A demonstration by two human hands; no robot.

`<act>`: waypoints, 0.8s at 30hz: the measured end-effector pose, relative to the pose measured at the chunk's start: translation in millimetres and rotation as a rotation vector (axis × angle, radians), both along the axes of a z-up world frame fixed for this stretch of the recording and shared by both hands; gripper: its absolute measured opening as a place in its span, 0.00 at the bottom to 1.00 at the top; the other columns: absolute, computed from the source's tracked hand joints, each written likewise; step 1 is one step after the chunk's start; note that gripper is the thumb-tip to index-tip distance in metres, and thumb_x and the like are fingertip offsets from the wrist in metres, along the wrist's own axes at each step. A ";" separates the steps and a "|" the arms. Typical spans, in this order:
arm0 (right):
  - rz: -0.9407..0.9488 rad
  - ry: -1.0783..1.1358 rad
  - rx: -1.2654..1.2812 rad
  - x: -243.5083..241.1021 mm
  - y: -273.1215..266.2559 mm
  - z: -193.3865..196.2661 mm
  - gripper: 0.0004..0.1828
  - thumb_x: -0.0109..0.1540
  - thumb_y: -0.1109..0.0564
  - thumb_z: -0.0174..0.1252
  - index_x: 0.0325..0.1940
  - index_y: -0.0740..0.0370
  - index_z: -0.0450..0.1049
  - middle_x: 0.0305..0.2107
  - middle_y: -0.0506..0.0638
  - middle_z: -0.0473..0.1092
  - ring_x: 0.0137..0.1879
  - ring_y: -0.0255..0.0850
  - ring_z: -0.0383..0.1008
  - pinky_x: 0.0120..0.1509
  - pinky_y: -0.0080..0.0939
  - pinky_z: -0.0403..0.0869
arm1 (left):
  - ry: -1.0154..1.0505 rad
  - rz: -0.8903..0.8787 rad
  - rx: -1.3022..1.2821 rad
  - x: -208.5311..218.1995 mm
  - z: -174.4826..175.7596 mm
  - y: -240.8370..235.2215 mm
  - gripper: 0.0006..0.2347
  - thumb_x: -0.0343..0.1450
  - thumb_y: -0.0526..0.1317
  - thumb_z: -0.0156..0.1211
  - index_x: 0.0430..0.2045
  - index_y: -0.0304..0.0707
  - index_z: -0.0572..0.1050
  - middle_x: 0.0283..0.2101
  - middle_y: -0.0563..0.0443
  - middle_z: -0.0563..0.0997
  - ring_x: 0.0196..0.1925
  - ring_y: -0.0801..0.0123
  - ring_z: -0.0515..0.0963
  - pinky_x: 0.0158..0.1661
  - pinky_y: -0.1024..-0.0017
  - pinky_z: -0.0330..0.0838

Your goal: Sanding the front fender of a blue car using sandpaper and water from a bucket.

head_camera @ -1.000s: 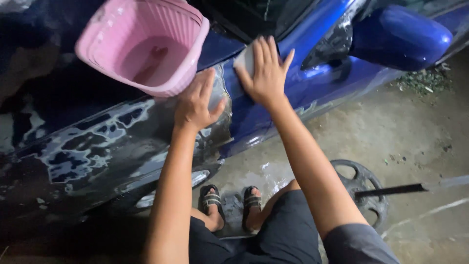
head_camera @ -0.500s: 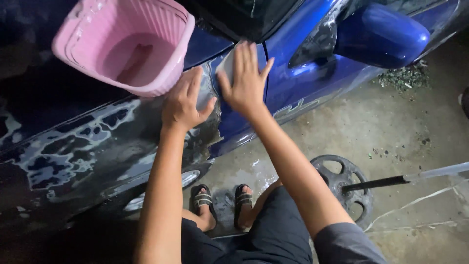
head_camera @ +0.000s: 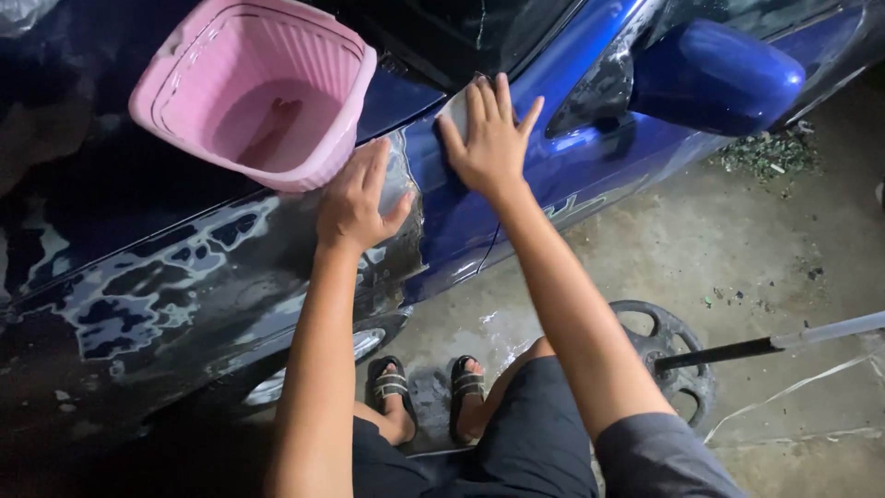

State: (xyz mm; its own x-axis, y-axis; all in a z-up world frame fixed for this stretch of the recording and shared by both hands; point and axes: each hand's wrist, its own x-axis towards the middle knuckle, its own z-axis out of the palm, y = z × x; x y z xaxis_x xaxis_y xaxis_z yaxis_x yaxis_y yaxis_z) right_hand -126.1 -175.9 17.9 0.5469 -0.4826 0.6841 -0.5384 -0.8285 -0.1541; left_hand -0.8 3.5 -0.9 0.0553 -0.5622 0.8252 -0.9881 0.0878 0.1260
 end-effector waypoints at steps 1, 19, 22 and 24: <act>-0.073 -0.010 0.023 5.4 -5.4 -0.3 0.38 0.69 0.34 0.44 0.70 0.69 0.63 0.68 0.62 0.61 0.78 0.57 0.46 0.72 0.84 0.31 | 0.011 -0.014 -0.001 -0.8 3.1 -2.9 0.28 0.72 0.45 0.59 0.63 0.21 0.65 0.60 0.28 0.75 0.60 0.41 0.78 0.60 0.55 0.73; 0.060 -0.001 0.000 0.2 8.1 -16.4 0.41 0.68 0.35 0.48 0.75 0.67 0.56 0.72 0.63 0.55 0.80 0.59 0.41 0.72 0.86 0.30 | 0.004 0.003 0.002 1.3 1.0 -5.3 0.29 0.72 0.46 0.59 0.64 0.23 0.64 0.61 0.30 0.75 0.61 0.42 0.78 0.60 0.55 0.73; 0.073 0.014 -0.054 -22.9 -5.6 12.8 0.35 0.67 0.36 0.51 0.68 0.65 0.66 0.64 0.57 0.67 0.76 0.59 0.52 0.69 0.88 0.35 | -0.004 -0.015 -0.028 0.4 1.6 -5.1 0.27 0.73 0.45 0.59 0.62 0.21 0.65 0.58 0.28 0.76 0.58 0.41 0.79 0.59 0.55 0.74; 0.042 0.007 -0.018 -12.4 -0.6 10.0 0.36 0.68 0.34 0.49 0.67 0.66 0.66 0.64 0.59 0.67 0.76 0.60 0.50 0.69 0.87 0.33 | -0.006 0.003 -0.012 0.6 -1.0 -5.5 0.28 0.72 0.46 0.60 0.63 0.22 0.65 0.59 0.29 0.76 0.59 0.41 0.79 0.58 0.55 0.75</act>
